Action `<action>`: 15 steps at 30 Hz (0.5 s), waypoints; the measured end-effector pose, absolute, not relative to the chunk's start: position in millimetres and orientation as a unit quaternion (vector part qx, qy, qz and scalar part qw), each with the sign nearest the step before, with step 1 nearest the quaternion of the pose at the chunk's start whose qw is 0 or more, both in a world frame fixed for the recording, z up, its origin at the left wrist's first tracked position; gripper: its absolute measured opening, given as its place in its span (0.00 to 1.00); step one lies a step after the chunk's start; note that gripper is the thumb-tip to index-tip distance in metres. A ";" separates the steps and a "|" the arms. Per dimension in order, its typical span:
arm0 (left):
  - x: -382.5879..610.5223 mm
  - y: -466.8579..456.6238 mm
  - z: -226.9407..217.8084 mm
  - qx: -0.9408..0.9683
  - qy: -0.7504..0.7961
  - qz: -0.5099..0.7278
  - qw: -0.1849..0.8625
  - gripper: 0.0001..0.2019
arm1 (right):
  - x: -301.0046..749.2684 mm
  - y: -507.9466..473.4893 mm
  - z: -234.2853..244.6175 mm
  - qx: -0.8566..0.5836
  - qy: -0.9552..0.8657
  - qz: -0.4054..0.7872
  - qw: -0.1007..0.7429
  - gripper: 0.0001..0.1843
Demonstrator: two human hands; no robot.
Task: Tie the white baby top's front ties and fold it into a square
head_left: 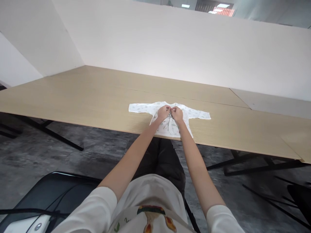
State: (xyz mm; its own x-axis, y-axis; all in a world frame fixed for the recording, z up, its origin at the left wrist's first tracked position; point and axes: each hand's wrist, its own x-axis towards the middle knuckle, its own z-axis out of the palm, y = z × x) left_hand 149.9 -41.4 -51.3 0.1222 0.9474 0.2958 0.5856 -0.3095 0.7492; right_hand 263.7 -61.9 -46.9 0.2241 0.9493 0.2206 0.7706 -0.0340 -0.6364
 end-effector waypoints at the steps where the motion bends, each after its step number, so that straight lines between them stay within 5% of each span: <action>1: 149.9 -41.5 -51.3 0.712 0.539 0.385 0.232 0.12 | 263.9 -61.3 -47.4 -0.707 -0.607 0.134 0.337 0.13; 15: 153.9 -35.1 -53.1 0.724 0.595 0.319 0.143 0.13 | 265.9 -57.7 -46.4 -0.729 -0.578 0.133 0.340 0.17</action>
State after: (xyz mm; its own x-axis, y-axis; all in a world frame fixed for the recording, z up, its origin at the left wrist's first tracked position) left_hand 153.9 -35.1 -53.1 0.0888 0.9524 0.2917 0.7704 -0.2513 0.5860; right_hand 265.9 -57.7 -46.4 0.2957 0.9341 0.2000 0.7536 -0.0995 -0.6498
